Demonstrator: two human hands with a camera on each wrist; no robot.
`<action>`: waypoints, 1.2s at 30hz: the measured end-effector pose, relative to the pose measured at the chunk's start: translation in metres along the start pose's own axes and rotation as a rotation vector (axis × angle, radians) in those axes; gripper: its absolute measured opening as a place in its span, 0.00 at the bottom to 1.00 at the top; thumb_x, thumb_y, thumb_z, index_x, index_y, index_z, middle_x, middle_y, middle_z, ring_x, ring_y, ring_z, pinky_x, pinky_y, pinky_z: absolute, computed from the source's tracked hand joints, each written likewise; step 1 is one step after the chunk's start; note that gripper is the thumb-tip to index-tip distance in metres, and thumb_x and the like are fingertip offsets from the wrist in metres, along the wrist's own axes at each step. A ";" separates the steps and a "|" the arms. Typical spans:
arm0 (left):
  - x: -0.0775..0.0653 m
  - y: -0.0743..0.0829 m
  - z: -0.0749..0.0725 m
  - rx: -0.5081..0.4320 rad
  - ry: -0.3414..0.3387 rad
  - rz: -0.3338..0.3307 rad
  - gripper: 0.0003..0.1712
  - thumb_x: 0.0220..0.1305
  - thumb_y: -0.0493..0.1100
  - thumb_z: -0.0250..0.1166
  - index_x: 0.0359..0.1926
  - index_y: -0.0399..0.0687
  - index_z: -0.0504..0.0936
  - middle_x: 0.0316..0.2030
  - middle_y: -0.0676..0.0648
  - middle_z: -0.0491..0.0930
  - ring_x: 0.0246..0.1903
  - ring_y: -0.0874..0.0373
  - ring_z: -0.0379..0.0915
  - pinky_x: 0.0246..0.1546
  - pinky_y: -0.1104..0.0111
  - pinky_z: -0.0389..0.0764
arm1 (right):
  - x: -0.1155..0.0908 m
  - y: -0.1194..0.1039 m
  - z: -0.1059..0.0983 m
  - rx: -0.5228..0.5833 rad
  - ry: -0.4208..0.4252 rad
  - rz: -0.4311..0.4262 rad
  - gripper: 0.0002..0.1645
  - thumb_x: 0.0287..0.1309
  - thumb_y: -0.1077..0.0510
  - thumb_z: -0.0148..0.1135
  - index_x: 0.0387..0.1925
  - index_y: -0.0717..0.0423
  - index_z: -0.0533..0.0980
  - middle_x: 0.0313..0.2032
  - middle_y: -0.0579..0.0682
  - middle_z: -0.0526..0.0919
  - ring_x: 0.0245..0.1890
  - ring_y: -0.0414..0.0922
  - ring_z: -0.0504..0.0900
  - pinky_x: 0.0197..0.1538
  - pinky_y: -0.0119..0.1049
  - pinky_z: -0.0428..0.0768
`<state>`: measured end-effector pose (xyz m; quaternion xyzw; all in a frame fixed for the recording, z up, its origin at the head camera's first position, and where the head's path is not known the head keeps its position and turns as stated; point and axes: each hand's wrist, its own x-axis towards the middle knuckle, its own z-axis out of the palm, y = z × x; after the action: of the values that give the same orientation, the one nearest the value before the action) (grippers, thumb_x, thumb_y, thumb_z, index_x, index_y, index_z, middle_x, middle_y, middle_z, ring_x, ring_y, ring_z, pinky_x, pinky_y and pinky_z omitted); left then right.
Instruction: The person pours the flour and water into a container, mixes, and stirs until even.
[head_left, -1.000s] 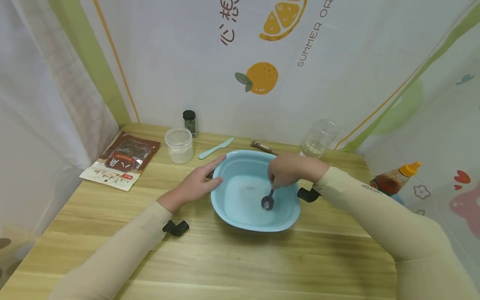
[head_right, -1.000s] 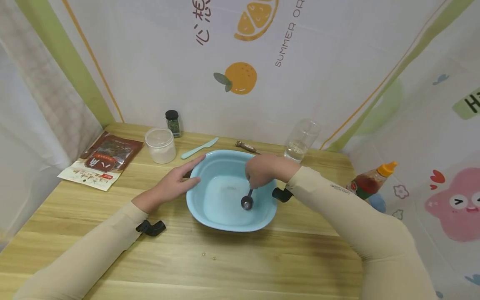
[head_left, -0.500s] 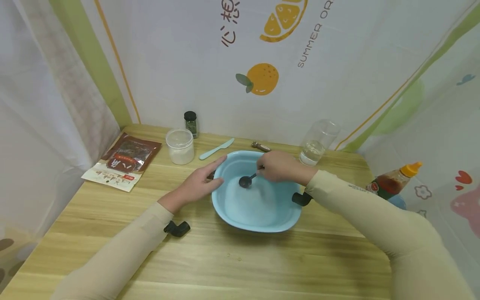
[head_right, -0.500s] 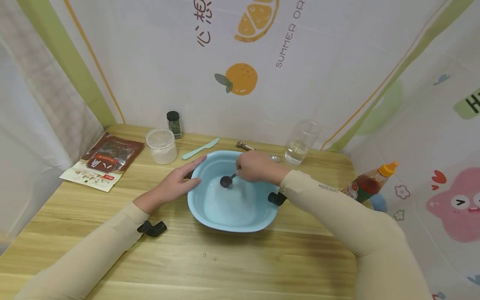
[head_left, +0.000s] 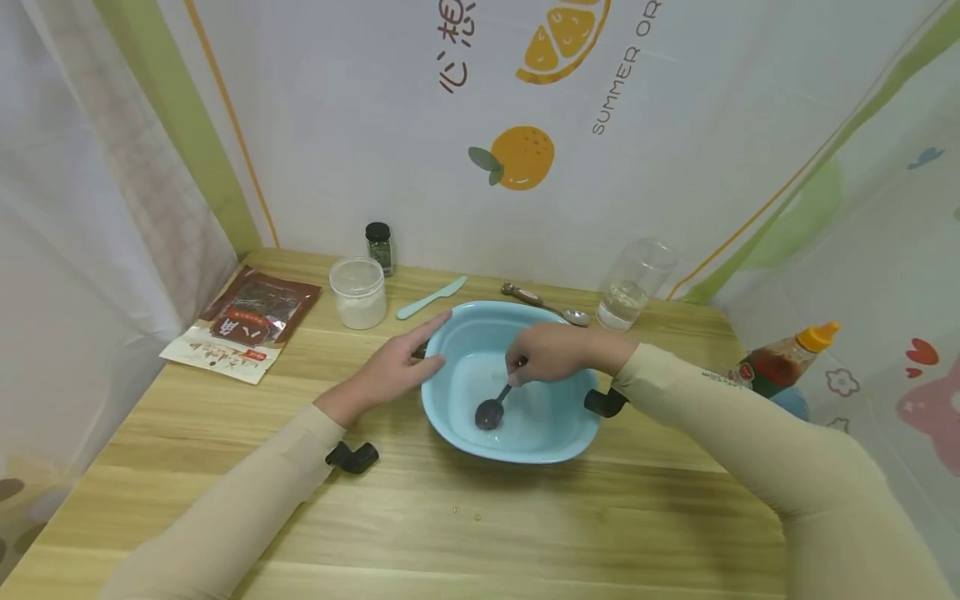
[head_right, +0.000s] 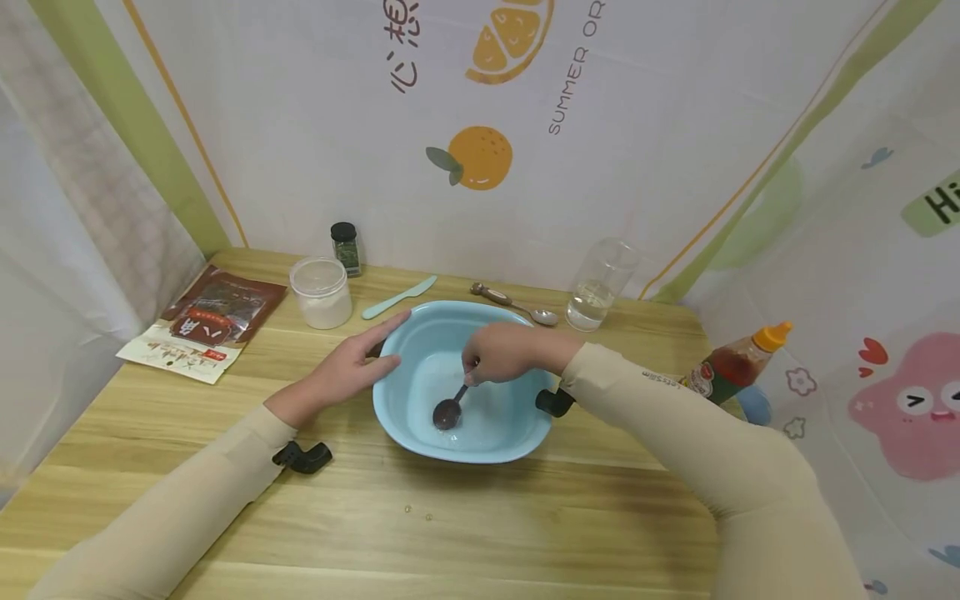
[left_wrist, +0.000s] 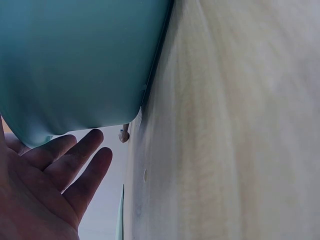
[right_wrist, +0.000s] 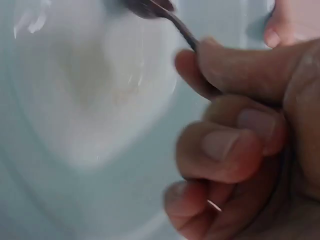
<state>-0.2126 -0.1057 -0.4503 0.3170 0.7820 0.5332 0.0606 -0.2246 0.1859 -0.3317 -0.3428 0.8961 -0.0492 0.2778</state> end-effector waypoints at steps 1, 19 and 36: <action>0.000 0.000 0.000 0.001 0.002 0.001 0.42 0.82 0.44 0.61 0.89 0.44 0.57 0.77 0.31 0.73 0.64 0.36 0.84 0.57 0.56 0.92 | 0.002 0.001 0.002 -0.003 0.044 0.010 0.11 0.80 0.52 0.67 0.41 0.50 0.90 0.33 0.41 0.86 0.34 0.40 0.79 0.39 0.37 0.81; 0.000 0.004 -0.001 -0.006 -0.006 -0.017 0.43 0.82 0.45 0.62 0.89 0.43 0.57 0.78 0.31 0.71 0.65 0.36 0.83 0.57 0.56 0.92 | -0.005 0.000 -0.001 -0.020 0.009 0.034 0.11 0.80 0.53 0.66 0.41 0.51 0.90 0.33 0.41 0.86 0.32 0.41 0.79 0.38 0.37 0.80; -0.001 -0.001 -0.001 -0.025 -0.006 -0.017 0.43 0.82 0.45 0.61 0.89 0.43 0.56 0.77 0.31 0.72 0.64 0.36 0.83 0.56 0.56 0.92 | -0.018 0.004 -0.010 -0.129 -0.052 0.125 0.15 0.72 0.58 0.66 0.25 0.48 0.83 0.24 0.40 0.78 0.25 0.39 0.70 0.30 0.33 0.71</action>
<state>-0.2125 -0.1074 -0.4504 0.3111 0.7779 0.5413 0.0712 -0.2217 0.1998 -0.3157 -0.3046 0.9095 0.0349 0.2806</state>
